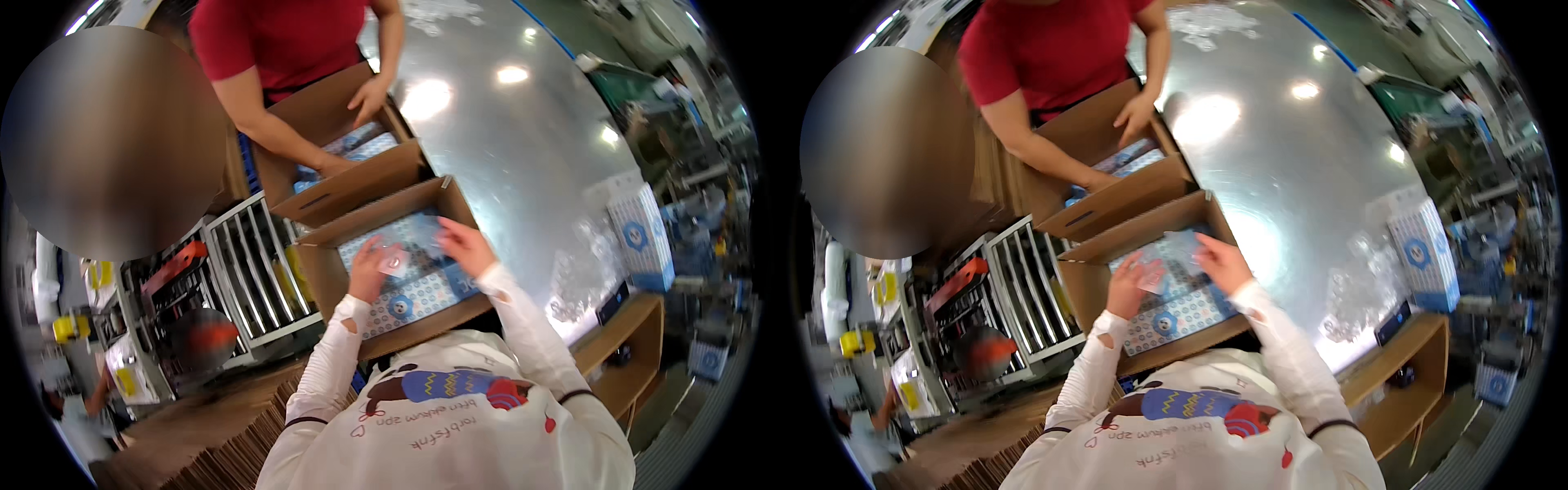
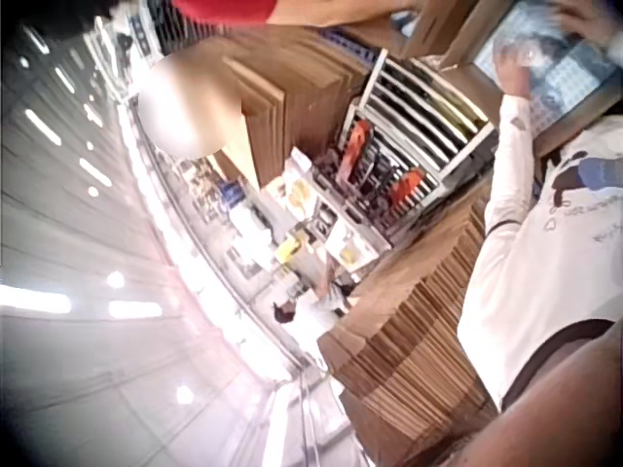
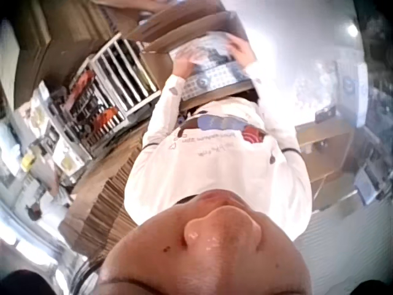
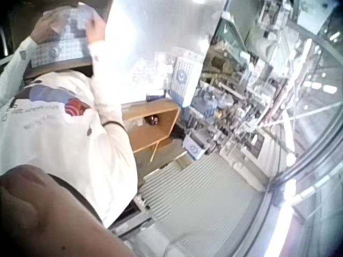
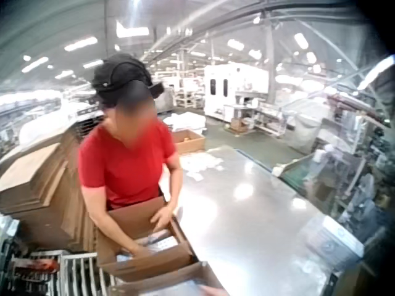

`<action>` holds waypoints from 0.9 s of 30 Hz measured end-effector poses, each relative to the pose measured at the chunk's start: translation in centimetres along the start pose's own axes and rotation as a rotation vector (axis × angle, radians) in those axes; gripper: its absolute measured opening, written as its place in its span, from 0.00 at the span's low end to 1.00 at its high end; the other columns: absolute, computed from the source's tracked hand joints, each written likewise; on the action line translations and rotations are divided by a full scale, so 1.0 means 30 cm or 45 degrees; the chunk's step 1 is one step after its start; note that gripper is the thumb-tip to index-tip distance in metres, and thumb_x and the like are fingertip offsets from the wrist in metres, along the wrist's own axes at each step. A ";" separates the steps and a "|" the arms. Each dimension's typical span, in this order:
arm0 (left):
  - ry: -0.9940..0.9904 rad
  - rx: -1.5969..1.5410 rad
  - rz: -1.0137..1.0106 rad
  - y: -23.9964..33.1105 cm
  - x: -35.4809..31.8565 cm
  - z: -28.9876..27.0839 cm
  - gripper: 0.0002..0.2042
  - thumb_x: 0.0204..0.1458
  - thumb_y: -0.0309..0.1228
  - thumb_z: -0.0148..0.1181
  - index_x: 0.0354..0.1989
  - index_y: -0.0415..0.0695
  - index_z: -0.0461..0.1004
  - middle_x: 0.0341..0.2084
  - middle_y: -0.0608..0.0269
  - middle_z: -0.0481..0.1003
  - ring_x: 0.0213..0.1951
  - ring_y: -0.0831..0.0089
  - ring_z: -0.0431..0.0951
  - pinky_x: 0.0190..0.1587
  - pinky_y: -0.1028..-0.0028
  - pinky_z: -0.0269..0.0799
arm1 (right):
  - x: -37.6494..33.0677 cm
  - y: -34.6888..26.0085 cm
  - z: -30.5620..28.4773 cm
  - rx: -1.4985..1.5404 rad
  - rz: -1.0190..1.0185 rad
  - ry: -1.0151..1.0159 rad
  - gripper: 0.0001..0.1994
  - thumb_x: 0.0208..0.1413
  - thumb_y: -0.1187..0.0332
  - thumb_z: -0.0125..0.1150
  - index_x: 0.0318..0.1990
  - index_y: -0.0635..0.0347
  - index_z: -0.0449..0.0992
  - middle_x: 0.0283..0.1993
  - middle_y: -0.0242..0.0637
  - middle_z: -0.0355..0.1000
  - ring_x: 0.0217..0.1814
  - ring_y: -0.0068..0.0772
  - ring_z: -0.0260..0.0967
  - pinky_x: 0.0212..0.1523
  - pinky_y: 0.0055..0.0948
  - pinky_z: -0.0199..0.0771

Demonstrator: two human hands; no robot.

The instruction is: The person places rectangular product packages into cardboard shipping boxes on a metal table, folds the box flaps, and places the filled boxes onto a conveyor belt.

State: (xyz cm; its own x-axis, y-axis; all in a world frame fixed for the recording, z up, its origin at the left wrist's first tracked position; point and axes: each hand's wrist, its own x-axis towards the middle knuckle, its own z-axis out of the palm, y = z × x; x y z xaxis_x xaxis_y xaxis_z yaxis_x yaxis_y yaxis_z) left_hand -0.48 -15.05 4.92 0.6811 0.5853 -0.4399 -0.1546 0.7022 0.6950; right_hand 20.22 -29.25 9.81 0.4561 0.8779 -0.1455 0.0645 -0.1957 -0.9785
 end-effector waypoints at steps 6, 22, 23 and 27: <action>0.431 0.252 -0.068 0.022 -0.028 -0.070 0.29 0.63 0.44 0.51 0.67 0.39 0.56 0.60 0.54 0.66 0.58 0.64 0.70 0.57 0.64 0.67 | -0.086 -0.105 -0.185 -0.634 -0.557 0.469 0.13 0.58 0.69 0.57 0.49 0.58 0.77 0.47 0.44 0.76 0.52 0.49 0.71 0.54 0.37 0.72; -0.391 2.181 -0.124 -0.288 0.007 -0.171 0.40 0.59 0.59 0.47 0.66 0.34 0.58 0.53 0.40 0.73 0.43 0.52 0.79 0.49 0.61 0.72 | -0.286 0.362 -1.221 -1.353 0.840 0.924 0.39 0.52 0.36 0.56 0.63 0.57 0.67 0.67 0.49 0.60 0.72 0.51 0.51 0.70 0.50 0.49; -0.407 2.222 -0.095 -0.290 0.017 -0.172 0.40 0.59 0.59 0.47 0.67 0.34 0.57 0.53 0.40 0.73 0.43 0.51 0.79 0.49 0.60 0.72 | -0.374 0.376 -1.304 -1.241 0.854 1.050 0.37 0.54 0.38 0.55 0.61 0.58 0.69 0.65 0.49 0.63 0.70 0.51 0.54 0.68 0.50 0.52; -0.397 2.107 -0.515 -0.168 0.014 0.122 0.38 0.60 0.58 0.47 0.67 0.36 0.58 0.56 0.37 0.70 0.57 0.46 0.71 0.58 0.60 0.66 | -0.667 0.604 -1.393 -1.175 0.895 1.401 0.29 0.60 0.47 0.52 0.59 0.61 0.70 0.59 0.51 0.68 0.60 0.53 0.65 0.62 0.43 0.63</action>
State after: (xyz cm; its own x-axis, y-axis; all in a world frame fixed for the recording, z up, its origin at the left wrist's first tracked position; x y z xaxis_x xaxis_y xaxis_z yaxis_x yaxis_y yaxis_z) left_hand 3.19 -19.82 3.32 0.6209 0.2570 -0.7406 0.7498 -0.4703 0.4654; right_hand 49.33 -68.63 1.10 0.9875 -0.1450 0.0626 -0.1214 -0.9504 -0.2865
